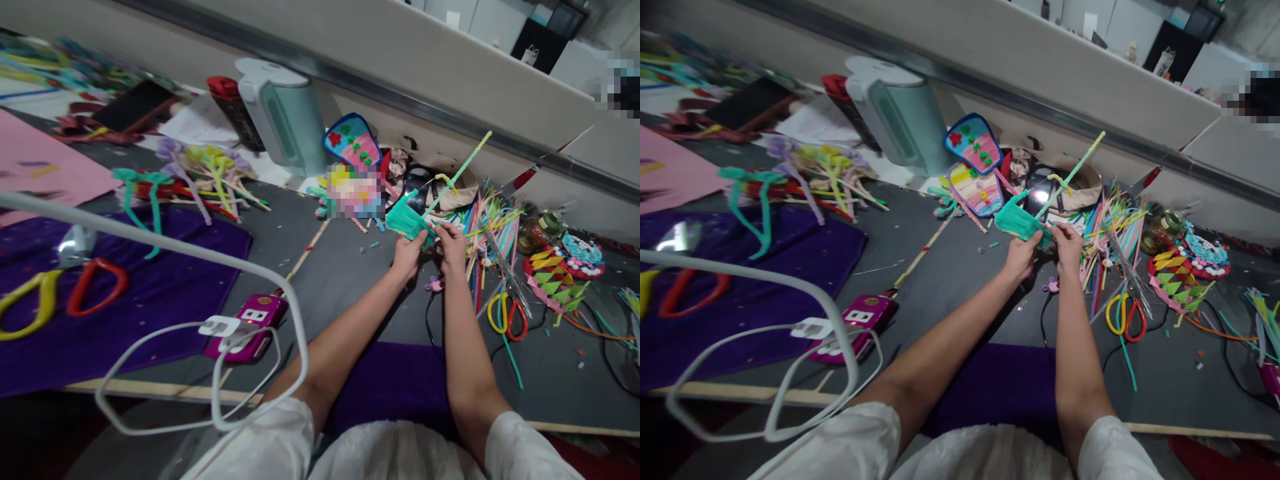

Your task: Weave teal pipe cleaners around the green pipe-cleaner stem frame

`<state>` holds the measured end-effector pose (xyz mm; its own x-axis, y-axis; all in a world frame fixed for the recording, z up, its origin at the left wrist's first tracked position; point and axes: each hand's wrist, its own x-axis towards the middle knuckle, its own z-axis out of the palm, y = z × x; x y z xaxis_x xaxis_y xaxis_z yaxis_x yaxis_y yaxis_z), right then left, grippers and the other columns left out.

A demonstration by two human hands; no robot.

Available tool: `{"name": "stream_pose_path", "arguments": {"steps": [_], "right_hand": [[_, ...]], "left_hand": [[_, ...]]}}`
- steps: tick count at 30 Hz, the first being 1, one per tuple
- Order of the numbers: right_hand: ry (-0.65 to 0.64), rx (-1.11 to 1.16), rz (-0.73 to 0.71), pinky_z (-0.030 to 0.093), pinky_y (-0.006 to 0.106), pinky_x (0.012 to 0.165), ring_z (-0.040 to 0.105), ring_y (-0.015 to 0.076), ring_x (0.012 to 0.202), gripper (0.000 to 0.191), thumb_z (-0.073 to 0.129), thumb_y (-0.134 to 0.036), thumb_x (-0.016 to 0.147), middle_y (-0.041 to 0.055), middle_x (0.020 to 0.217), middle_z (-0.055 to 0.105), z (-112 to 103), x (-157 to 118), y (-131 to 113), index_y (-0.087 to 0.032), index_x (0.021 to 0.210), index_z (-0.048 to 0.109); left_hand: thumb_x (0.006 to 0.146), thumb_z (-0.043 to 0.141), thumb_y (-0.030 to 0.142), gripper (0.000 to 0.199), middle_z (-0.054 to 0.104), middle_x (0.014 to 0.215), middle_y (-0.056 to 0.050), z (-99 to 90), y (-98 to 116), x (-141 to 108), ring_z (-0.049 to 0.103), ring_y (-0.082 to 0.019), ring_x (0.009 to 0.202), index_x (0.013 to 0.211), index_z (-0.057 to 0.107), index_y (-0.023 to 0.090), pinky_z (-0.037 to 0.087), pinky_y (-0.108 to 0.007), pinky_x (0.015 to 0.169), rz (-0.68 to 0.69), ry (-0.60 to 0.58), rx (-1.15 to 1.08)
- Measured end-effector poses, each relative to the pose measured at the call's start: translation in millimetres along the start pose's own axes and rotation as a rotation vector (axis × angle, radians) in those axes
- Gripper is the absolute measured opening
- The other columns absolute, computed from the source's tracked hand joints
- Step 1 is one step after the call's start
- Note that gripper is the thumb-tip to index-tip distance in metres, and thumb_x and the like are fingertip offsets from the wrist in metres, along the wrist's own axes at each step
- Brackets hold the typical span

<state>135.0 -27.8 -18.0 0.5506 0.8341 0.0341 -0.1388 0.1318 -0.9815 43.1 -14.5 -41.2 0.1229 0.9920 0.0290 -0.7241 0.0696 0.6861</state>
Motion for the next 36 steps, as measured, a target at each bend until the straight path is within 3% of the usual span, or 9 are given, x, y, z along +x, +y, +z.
{"name": "stream_pose_path", "arguments": {"steps": [3, 7, 13, 19, 22, 28, 36], "right_hand": [[-0.014, 0.051, 0.046, 0.045, 0.024, 0.058, 0.059, 0.0118, 0.063, 0.029, 0.077, -0.034, 0.060, -0.0019, 0.073, 0.071, -1.7, -0.2, -1.6, -0.017, 0.083, 0.070], [-0.009, 0.021, -0.016, 0.050, 0.025, 0.065, 0.061, 0.0116, 0.065, 0.023, 0.073, -0.030, 0.063, -0.0040, 0.069, 0.067, -2.1, 0.2, -2.6, -0.017, 0.080, 0.066], [-0.013, -0.184, -0.264, 0.047, 0.024, 0.065, 0.059, 0.0115, 0.062, 0.041, 0.066, -0.026, 0.074, -0.0082, 0.067, 0.061, -5.5, -3.1, -3.8, -0.021, 0.112, 0.052], [-0.032, -0.653, -0.529, 0.049, 0.033, 0.084, 0.064, 0.0187, 0.087, 0.023, 0.052, -0.024, 0.088, 0.0035, 0.090, 0.069, -8.4, -7.4, -2.2, -0.021, 0.108, 0.063], [-0.034, -0.793, -0.614, 0.048, 0.037, 0.093, 0.061, 0.0219, 0.101, 0.029, 0.046, -0.021, 0.090, 0.0089, 0.104, 0.069, -6.4, -7.0, 1.6, -0.021, 0.108, 0.069], [0.043, -0.785, -0.670, 0.049, 0.037, 0.096, 0.058, 0.0211, 0.108, 0.031, 0.048, -0.016, 0.089, 0.0111, 0.116, 0.060, -2.2, -9.1, 6.1, -0.023, 0.101, 0.076], [0.092, -0.639, -0.630, 0.051, 0.034, 0.088, 0.061, 0.0200, 0.103, 0.020, 0.053, -0.026, 0.089, 0.0087, 0.103, 0.064, 0.2, -13.0, 4.2, -0.021, 0.086, 0.072]], "left_hand": [[0.054, 0.095, 0.034, 0.038, 0.077, 0.086, -0.005, -1.3, -1.4, 0.9, 0.072, -0.023, 0.095, 0.081, 0.075, 0.016, 0.053, -0.034, 0.089, -0.058, -0.001, -0.043], [0.055, 0.096, 0.027, 0.037, 0.076, 0.082, -0.005, -4.0, -2.7, 4.2, 0.073, -0.023, 0.096, 0.082, 0.073, 0.016, 0.054, -0.035, 0.092, -0.166, -0.001, -0.142], [0.058, 0.094, 0.024, 0.040, 0.078, 0.092, -0.007, -9.4, -4.8, 8.2, 0.073, -0.023, 0.098, 0.092, 0.074, 0.016, 0.054, -0.036, 0.094, -0.257, -0.052, -0.180], [0.056, 0.096, 0.028, 0.042, 0.079, 0.094, -0.006, -10.5, -6.2, 6.4, 0.071, -0.025, 0.106, 0.091, 0.075, 0.019, 0.054, -0.036, 0.096, -0.218, -0.021, -0.140], [0.052, 0.097, 0.029, 0.041, 0.079, 0.093, -0.006, -9.7, -6.7, 5.8, 0.070, -0.026, 0.109, 0.085, 0.074, 0.018, 0.053, -0.037, 0.099, -0.184, 0.015, -0.116], [0.044, 0.099, 0.031, 0.048, 0.078, 0.089, -0.006, -9.4, -8.8, 6.2, 0.072, -0.026, 0.104, 0.082, 0.073, 0.017, 0.053, -0.037, 0.096, -0.145, 0.059, -0.120], [0.052, 0.096, 0.028, 0.040, 0.078, 0.087, -0.004, -10.1, -6.0, 9.4, 0.073, -0.023, 0.098, 0.081, 0.071, 0.018, 0.056, -0.035, 0.093, -0.166, 0.056, -0.167]]}}
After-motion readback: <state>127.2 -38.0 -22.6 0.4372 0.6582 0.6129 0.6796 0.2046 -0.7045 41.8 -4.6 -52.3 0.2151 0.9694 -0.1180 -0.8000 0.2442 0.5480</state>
